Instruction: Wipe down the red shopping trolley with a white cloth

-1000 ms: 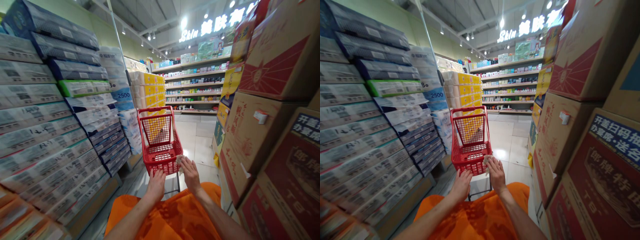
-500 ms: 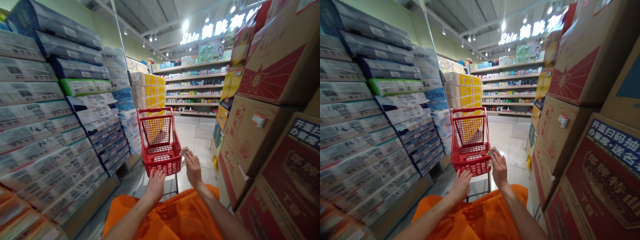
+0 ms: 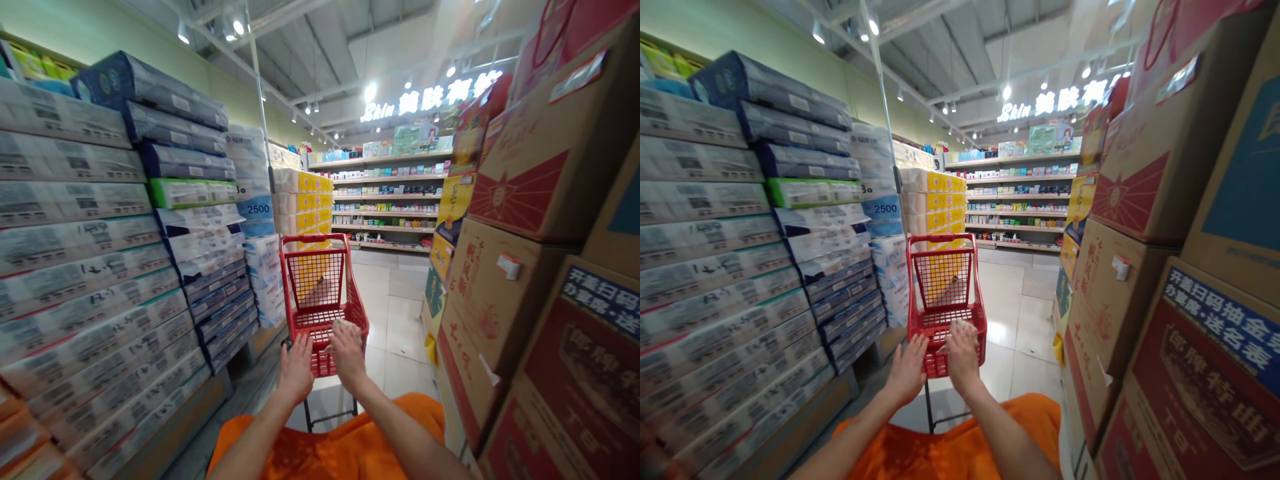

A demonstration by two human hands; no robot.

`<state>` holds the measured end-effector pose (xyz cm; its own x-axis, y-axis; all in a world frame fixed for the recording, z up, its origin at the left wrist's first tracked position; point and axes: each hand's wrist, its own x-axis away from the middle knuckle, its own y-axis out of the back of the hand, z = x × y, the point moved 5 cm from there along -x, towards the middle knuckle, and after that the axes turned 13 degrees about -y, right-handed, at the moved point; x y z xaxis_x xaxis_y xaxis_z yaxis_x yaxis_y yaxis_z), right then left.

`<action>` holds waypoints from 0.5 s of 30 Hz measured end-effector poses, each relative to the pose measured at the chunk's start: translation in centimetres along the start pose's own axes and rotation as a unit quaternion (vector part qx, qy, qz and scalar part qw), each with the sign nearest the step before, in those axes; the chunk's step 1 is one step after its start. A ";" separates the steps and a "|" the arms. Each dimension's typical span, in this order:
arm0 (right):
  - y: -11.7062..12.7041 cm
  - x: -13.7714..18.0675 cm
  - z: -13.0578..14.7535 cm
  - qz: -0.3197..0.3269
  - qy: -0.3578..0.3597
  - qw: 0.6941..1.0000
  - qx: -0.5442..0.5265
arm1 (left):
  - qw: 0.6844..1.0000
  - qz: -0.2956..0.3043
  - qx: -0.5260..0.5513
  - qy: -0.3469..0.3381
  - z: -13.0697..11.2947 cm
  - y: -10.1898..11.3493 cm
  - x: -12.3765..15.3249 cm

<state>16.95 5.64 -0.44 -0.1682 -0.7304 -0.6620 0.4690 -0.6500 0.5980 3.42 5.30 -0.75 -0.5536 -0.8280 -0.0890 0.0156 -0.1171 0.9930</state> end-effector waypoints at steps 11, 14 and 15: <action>4.6 -0.6 0.1 -0.002 0.036 0.997 -0.071 | 1.000 0.015 0.004 0.004 1.2 -2.0 0.3; 4.0 -0.8 0.1 -0.004 0.007 0.996 -0.094 | 0.999 0.033 0.014 0.004 1.4 -1.9 -0.4; 3.9 -1.1 0.0 -0.024 -0.015 0.995 -0.097 | 0.999 0.043 0.021 0.006 1.4 -1.7 -0.5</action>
<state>18.95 3.95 2.61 -0.2193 -0.7068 -0.6726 0.6179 -0.6341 0.4648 2.50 6.72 -2.29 -0.5423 -0.8402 -0.0031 0.0275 -0.0215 0.9994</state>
